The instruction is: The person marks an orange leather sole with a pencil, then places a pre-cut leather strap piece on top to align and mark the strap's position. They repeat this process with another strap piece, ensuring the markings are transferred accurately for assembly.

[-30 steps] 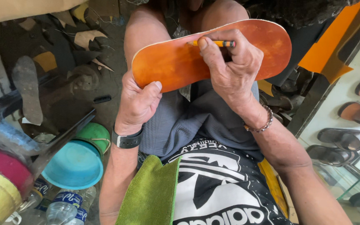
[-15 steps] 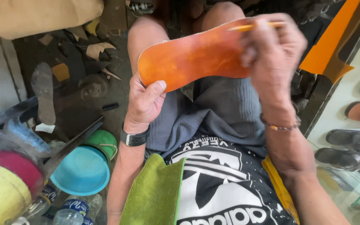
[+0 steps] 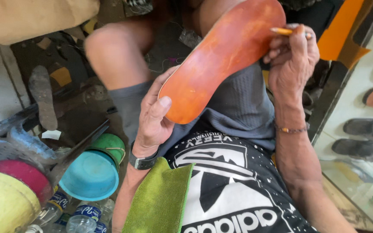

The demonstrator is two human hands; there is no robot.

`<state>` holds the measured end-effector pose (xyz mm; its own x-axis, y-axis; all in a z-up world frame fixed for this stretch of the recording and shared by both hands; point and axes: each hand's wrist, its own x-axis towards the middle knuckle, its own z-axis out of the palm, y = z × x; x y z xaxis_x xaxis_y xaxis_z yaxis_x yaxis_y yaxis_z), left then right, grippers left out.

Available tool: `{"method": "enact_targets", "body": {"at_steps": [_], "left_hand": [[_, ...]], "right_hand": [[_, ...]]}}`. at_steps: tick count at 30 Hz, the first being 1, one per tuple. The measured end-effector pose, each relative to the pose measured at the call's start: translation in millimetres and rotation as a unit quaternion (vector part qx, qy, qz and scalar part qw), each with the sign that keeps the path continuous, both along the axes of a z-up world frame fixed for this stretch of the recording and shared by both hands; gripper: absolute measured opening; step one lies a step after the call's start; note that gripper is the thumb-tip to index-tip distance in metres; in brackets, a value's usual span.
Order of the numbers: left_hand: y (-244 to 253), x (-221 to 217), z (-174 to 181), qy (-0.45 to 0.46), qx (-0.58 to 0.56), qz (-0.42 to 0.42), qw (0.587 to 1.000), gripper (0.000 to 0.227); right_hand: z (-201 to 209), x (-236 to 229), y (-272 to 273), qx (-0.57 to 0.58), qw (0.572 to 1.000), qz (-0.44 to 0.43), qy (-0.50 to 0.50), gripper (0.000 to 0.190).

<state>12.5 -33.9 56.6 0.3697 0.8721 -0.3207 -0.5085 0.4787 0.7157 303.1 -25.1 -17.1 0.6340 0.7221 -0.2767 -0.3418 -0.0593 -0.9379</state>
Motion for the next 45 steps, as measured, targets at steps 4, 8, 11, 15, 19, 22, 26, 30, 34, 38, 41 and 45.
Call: {"method": "enact_targets", "body": {"at_steps": [4,8,11,15,19,22,26,30,34,38,41,45], "left_hand": [[-5.0,-5.3,-1.2,-0.002,0.003,-0.026,1.0,0.071],[-12.1,-7.1,-0.8,0.028,0.008,-0.05,0.998,0.072],[-18.9,-7.3,1.4,0.053,0.009,-0.062,0.997,0.07],[-22.9,-6.8,1.4,0.094,0.034,-0.088,0.991,0.064],[-24.9,-1.7,4.0,0.071,0.035,-0.102,0.992,0.05],[-24.2,3.1,5.9,0.081,0.029,-0.126,0.988,0.038],[-26.0,9.1,2.4,0.065,0.027,-0.15,0.986,0.028],[-28.0,12.4,-0.9,0.067,0.021,-0.159,0.985,0.022],[-28.5,12.3,-3.9,0.076,0.011,-0.159,0.984,0.025],[-26.4,13.1,-3.7,0.088,0.015,-0.161,0.983,0.023],[-24.0,14.4,-4.6,0.09,0.022,-0.169,0.981,0.024],[-18.9,17.9,-5.3,0.109,0.041,-0.181,0.977,0.024]], "right_hand": [[-5.5,5.4,4.5,0.02,0.999,0.009,0.05,0.028],[-10.2,8.5,10.9,0.039,0.997,0.029,0.057,0.029],[-15.8,11.1,11.4,0.06,0.996,0.045,0.056,0.027],[-21.0,14.2,16.4,0.077,0.995,0.051,0.047,0.023],[-2.6,7.4,25.0,0.076,0.995,0.065,0.028,0.031],[-7.5,10.8,26.6,0.094,0.991,0.095,-0.007,0.034],[-18.8,12.9,28.0,0.092,0.993,0.07,-0.035,0.038],[-34.9,13.9,28.5,0.101,0.995,-0.014,-0.02,0.039],[-29.2,10.1,25.9,0.078,0.996,-0.01,-0.039,0.056],[-24.9,9.7,23.9,0.095,0.994,0.031,-0.046,0.057],[-28.4,11.1,23.0,0.091,0.994,0.033,-0.057,0.059],[-29.3,10.7,23.5,0.097,0.993,0.036,-0.055,0.06]]}}
